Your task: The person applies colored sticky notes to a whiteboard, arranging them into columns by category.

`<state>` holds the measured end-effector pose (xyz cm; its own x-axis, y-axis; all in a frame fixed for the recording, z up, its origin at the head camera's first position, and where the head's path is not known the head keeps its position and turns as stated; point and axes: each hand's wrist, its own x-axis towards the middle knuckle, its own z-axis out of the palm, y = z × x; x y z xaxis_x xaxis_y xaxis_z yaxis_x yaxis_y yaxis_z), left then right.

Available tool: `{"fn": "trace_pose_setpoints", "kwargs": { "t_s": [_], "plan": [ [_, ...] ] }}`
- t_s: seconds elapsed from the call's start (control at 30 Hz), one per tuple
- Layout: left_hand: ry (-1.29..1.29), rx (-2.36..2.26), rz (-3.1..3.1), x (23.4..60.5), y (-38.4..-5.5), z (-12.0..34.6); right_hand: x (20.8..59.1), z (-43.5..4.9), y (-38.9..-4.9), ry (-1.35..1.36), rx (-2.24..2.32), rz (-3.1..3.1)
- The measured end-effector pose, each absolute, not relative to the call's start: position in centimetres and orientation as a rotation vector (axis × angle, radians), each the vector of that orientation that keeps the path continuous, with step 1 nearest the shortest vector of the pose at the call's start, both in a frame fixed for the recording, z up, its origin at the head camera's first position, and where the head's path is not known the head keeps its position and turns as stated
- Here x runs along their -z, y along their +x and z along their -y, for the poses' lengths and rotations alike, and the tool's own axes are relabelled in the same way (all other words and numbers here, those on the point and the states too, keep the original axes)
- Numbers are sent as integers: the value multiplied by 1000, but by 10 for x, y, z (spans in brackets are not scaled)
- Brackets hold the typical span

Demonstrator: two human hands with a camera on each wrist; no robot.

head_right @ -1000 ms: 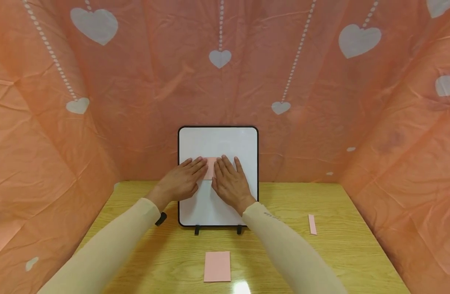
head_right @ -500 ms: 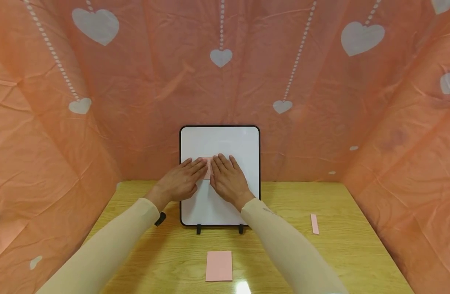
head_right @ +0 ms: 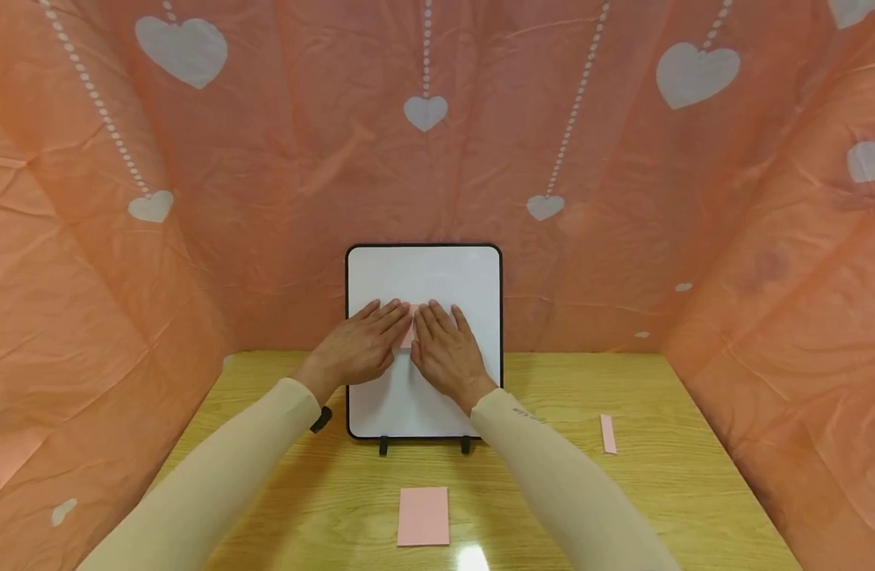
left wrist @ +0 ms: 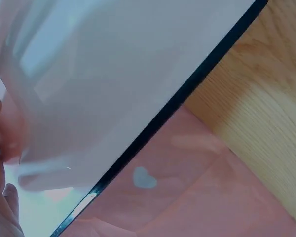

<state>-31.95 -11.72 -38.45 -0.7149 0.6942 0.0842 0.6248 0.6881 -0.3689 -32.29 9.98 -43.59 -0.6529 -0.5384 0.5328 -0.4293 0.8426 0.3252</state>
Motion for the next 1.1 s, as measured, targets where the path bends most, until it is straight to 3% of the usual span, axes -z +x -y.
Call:
{"fn": "trace_pose_setpoints", "kwargs": {
  "t_s": [0.4, 0.67, 1.1],
  "plan": [
    [-995, -475, 2748, 391, -317, 144, 434, -100, -321, 694, 279, 2372],
    [-975, -500, 2749, 392, -315, 143, 427, -87, -325, 847, 283, 2456],
    [-1005, -447, 2735, 388, -317, 129, 433, -101, -321, 734, 279, 2454]
  ]
}}
